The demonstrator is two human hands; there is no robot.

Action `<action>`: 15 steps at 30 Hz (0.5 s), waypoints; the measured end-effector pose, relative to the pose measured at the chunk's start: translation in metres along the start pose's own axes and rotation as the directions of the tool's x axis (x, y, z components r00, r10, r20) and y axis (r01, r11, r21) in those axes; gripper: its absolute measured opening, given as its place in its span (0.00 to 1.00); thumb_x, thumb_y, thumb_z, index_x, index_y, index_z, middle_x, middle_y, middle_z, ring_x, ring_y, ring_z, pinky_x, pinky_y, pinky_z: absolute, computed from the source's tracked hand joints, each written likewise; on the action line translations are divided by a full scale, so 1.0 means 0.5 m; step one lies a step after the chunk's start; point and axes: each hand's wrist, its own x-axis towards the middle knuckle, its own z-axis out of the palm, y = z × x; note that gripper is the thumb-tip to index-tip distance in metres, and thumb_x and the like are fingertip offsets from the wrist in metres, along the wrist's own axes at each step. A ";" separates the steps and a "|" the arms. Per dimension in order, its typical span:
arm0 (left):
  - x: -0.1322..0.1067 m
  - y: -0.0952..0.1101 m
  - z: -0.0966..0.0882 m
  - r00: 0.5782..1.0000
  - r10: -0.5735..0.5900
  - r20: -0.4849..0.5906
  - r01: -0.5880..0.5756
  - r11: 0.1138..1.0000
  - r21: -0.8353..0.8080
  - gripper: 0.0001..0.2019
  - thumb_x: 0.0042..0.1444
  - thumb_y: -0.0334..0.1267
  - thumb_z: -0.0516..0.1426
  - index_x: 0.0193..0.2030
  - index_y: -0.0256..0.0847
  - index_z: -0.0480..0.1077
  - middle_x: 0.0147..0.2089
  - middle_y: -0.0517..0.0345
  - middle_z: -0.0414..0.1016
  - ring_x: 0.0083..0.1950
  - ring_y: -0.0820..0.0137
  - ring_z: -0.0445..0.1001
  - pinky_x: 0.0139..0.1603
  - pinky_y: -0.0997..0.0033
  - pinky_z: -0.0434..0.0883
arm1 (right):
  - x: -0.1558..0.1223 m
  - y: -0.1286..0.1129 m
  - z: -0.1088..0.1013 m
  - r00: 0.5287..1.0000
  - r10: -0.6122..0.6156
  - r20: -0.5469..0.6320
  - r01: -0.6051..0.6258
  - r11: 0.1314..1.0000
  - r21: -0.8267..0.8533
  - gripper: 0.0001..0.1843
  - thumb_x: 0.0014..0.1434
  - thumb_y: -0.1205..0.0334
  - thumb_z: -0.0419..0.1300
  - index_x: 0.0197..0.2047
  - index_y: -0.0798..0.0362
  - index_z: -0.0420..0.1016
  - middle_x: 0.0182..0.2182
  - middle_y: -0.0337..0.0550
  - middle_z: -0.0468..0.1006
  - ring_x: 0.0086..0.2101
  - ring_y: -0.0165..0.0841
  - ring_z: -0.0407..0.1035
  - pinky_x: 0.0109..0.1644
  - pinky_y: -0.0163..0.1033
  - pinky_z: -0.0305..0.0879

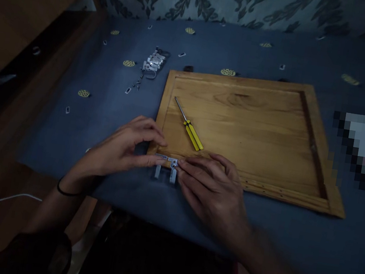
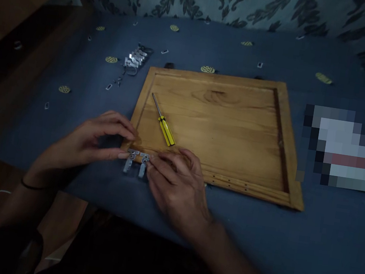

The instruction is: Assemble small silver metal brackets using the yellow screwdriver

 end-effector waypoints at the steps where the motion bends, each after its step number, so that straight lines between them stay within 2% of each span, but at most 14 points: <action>1: 0.000 -0.001 0.002 1.000 0.002 0.019 -0.002 1.000 0.008 0.09 0.69 0.42 0.63 0.51 0.42 0.78 0.51 0.52 0.79 0.56 0.61 0.76 0.60 0.59 0.73 | 0.000 0.000 0.000 1.000 0.000 0.001 0.000 1.000 0.005 0.05 0.70 0.66 0.64 0.46 0.49 0.80 0.43 0.35 0.90 0.44 0.38 0.81 0.60 0.52 0.65; 5: 0.003 -0.011 0.010 0.999 0.005 0.049 -0.008 0.998 0.057 0.10 0.74 0.38 0.55 0.49 0.41 0.78 0.50 0.51 0.79 0.55 0.63 0.76 0.58 0.60 0.74 | -0.003 -0.002 -0.003 1.000 0.013 0.001 -0.013 1.000 0.012 0.05 0.69 0.67 0.64 0.45 0.48 0.80 0.44 0.35 0.90 0.46 0.36 0.81 0.61 0.51 0.65; 15: 0.008 -0.024 0.022 0.999 0.022 0.040 -0.028 0.989 0.145 0.11 0.73 0.37 0.54 0.47 0.39 0.78 0.48 0.51 0.80 0.52 0.63 0.76 0.55 0.61 0.73 | -0.005 -0.003 0.000 1.000 0.016 0.006 -0.016 1.000 0.002 0.05 0.71 0.65 0.63 0.45 0.48 0.81 0.44 0.33 0.89 0.47 0.35 0.79 0.63 0.50 0.64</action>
